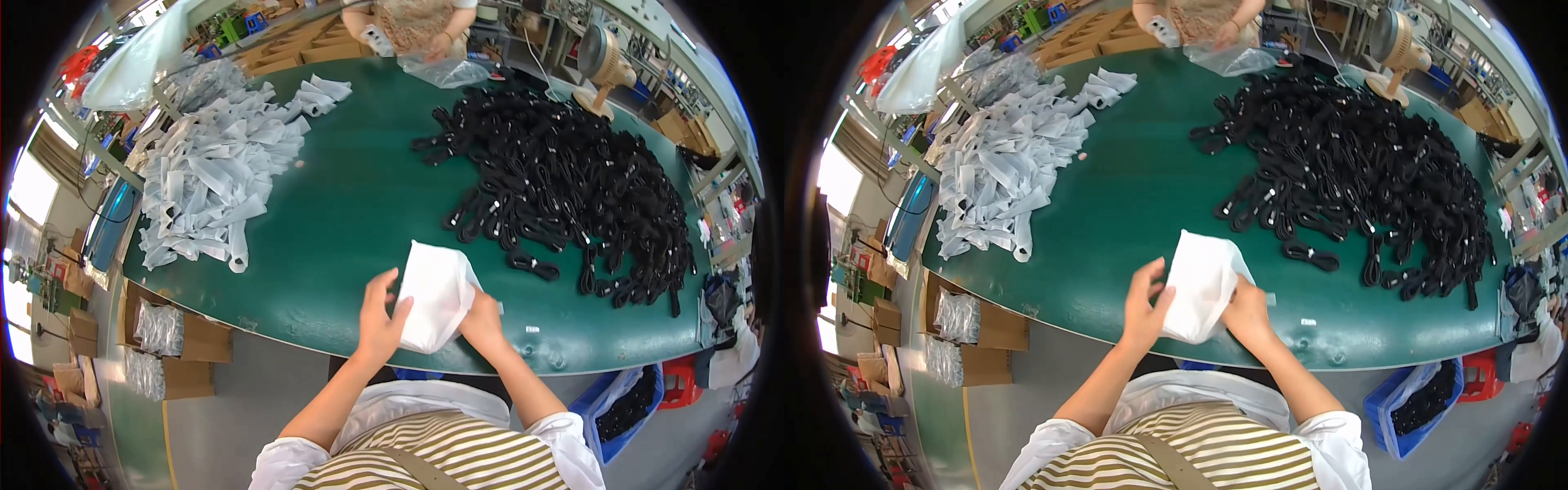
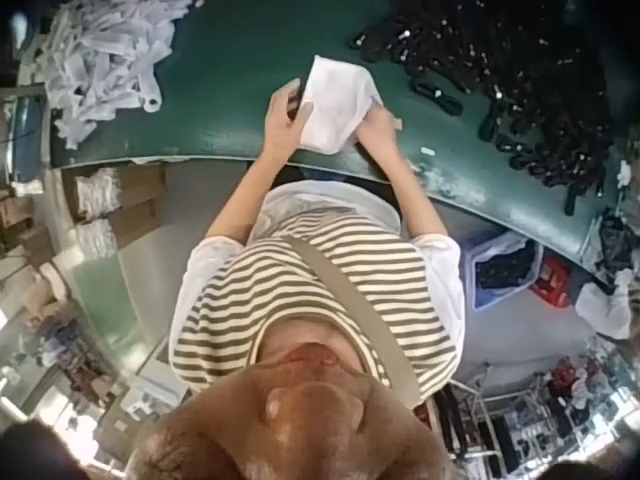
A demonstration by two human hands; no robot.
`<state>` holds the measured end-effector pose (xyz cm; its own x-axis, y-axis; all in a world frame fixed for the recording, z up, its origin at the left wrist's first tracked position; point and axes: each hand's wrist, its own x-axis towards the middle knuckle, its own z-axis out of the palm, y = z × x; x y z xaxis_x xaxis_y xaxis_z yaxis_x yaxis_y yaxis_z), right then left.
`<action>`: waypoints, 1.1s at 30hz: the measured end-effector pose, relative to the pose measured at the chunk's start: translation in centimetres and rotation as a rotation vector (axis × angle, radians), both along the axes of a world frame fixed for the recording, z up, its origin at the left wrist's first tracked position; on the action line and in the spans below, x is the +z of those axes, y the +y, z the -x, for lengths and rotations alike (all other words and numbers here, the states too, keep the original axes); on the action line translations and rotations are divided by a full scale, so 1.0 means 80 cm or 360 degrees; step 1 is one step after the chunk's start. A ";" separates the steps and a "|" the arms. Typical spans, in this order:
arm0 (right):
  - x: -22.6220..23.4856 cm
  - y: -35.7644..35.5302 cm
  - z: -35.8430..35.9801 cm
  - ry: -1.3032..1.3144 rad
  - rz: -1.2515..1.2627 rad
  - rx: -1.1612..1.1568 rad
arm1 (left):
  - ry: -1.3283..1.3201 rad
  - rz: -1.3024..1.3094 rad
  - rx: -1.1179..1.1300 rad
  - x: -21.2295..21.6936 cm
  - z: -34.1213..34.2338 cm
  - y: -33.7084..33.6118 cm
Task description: Packaging black electronic cables into small white plastic bags at a factory workstation.
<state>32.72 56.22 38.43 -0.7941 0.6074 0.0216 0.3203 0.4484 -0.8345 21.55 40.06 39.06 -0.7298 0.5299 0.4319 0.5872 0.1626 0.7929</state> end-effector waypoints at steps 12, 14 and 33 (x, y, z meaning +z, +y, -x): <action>-0.059 -0.008 -0.004 0.0208 0.0532 0.0175 | -0.1453 -0.0412 -0.0249 -0.024 -0.009 0.007; -0.049 -0.023 -0.008 0.0329 0.0852 0.0101 | -0.1224 -0.0303 -0.0204 -0.017 -0.013 0.004; -0.006 -0.029 -0.012 -0.0147 0.0869 0.0355 | -0.1084 -0.0618 -0.0181 -0.056 -0.041 -0.007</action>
<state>33.64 53.88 37.96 -0.8875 0.3296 -0.3221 0.3499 0.0271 -0.9364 24.84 39.47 34.61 -0.8505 0.5201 0.0789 -0.0513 -0.2313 0.9715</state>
